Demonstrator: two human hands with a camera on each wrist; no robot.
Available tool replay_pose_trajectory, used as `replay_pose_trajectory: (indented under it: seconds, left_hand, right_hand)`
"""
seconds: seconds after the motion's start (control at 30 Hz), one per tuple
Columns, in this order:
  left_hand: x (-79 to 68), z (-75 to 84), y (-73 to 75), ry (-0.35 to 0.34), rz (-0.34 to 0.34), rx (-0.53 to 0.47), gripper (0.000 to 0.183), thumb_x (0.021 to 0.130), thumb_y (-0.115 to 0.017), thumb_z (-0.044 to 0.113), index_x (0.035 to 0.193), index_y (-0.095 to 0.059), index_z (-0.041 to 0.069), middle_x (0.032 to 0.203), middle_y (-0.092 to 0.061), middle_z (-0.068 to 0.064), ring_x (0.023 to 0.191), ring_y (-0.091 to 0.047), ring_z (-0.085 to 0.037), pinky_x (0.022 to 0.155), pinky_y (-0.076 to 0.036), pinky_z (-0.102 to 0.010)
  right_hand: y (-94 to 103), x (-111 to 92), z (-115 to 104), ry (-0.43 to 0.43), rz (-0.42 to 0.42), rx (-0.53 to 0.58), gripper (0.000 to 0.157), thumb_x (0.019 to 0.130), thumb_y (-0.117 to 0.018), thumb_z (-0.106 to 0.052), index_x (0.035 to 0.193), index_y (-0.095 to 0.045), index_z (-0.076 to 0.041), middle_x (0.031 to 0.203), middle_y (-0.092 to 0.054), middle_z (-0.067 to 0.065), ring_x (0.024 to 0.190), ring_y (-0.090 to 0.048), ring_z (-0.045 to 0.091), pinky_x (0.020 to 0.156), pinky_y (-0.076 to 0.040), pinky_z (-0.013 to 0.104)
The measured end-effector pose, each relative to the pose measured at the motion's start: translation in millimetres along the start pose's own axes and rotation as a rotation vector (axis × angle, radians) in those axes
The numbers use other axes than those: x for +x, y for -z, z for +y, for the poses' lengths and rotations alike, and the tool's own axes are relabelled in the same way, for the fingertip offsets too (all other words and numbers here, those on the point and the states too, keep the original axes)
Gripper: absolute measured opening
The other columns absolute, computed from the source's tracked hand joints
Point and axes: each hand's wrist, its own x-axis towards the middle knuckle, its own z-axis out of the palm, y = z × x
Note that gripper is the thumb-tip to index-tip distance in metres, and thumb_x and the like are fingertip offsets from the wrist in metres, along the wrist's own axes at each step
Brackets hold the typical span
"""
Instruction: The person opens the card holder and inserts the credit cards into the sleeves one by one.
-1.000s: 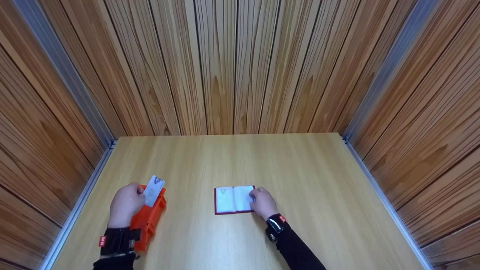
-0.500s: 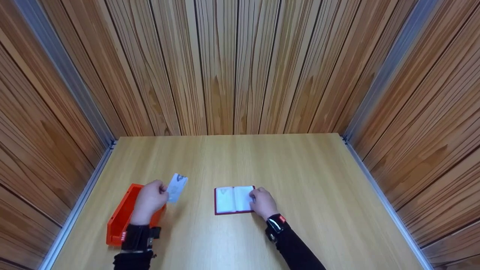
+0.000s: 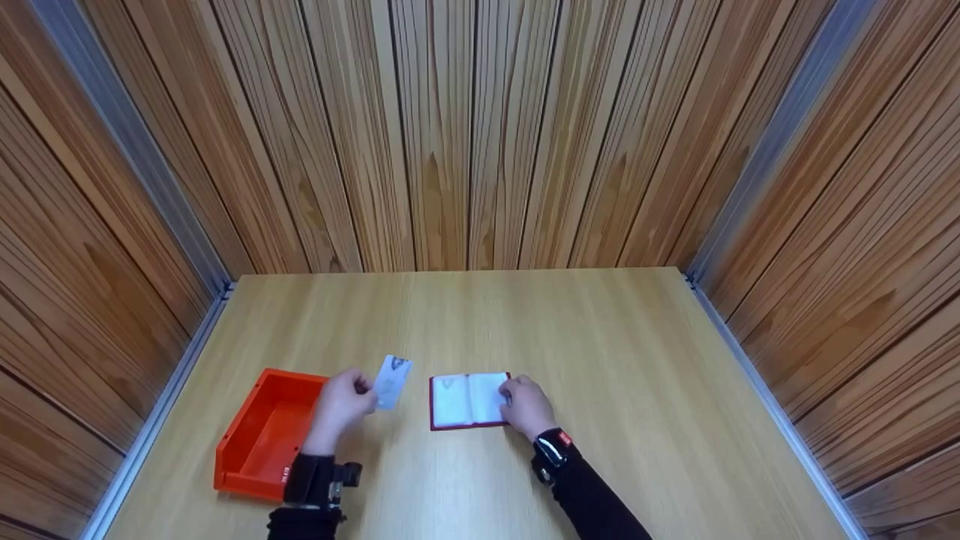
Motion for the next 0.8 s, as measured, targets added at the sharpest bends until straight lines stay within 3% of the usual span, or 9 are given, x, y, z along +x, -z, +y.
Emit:
replay_pose_trajectory:
  seconds: [0.2,0.33,0.53,0.67,0.8]
  left_hand:
    - [0.9,-4.9,-27.2,-0.008,0.014,-0.118,0.008,0.082,-0.060,-0.004,0.091,-0.059,-0.003,0.087,-0.060,-0.012,0.079,-0.060,-0.025,0.070,-0.056,-0.035]
    - [0.1,-3.7,-43.5,0.023,-0.014,-0.193,0.009,0.084,-0.060,-0.005,0.092,-0.059,-0.003,0.089,-0.059,-0.013,0.080,-0.060,-0.025,0.069,-0.057,-0.034]
    - [0.3,-3.9,-64.3,0.005,-0.038,-0.270,0.008,0.083,-0.059,-0.007,0.089,-0.058,-0.002,0.088,-0.057,-0.012,0.081,-0.060,-0.024,0.068,-0.057,-0.033]
    - [-0.8,-5.0,-76.2,-0.025,-0.033,-0.302,0.008,0.082,-0.060,-0.007,0.086,-0.057,-0.001,0.085,-0.057,-0.010,0.079,-0.058,-0.022,0.066,-0.057,-0.033]
    - [-2.8,-5.7,-87.8,-0.047,-0.051,-0.356,0.008,0.081,-0.059,-0.008,0.085,-0.056,-0.002,0.084,-0.056,-0.010,0.077,-0.059,-0.022,0.067,-0.058,-0.037]
  right_hand:
    - [-1.0,-0.9,-0.4,-0.014,-0.015,0.003,0.023,0.076,-0.076,-0.003,0.098,-0.069,0.002,0.092,-0.060,0.010,0.086,-0.061,0.029,0.079,-0.050,0.043]
    - [-0.8,-0.7,-1.4,-0.006,-0.010,0.011,0.021,0.077,-0.075,-0.004,0.096,-0.069,0.002,0.090,-0.059,0.010,0.083,-0.061,0.029,0.078,-0.050,0.043]
    - [3.0,-1.0,-8.1,-0.075,-0.041,0.052,0.019,0.083,-0.073,-0.010,0.099,-0.069,0.001,0.091,-0.059,0.008,0.084,-0.059,0.026,0.076,-0.049,0.042]
    - [4.2,-2.6,-15.3,-0.073,0.001,0.095,0.018,0.087,-0.070,-0.012,0.101,-0.070,0.000,0.092,-0.062,0.008,0.085,-0.060,0.025,0.077,-0.050,0.041]
    - [3.5,-4.6,-22.1,-0.042,0.048,0.206,0.015,0.089,-0.068,-0.012,0.100,-0.071,-0.002,0.091,-0.063,0.006,0.085,-0.061,0.023,0.078,-0.050,0.039]
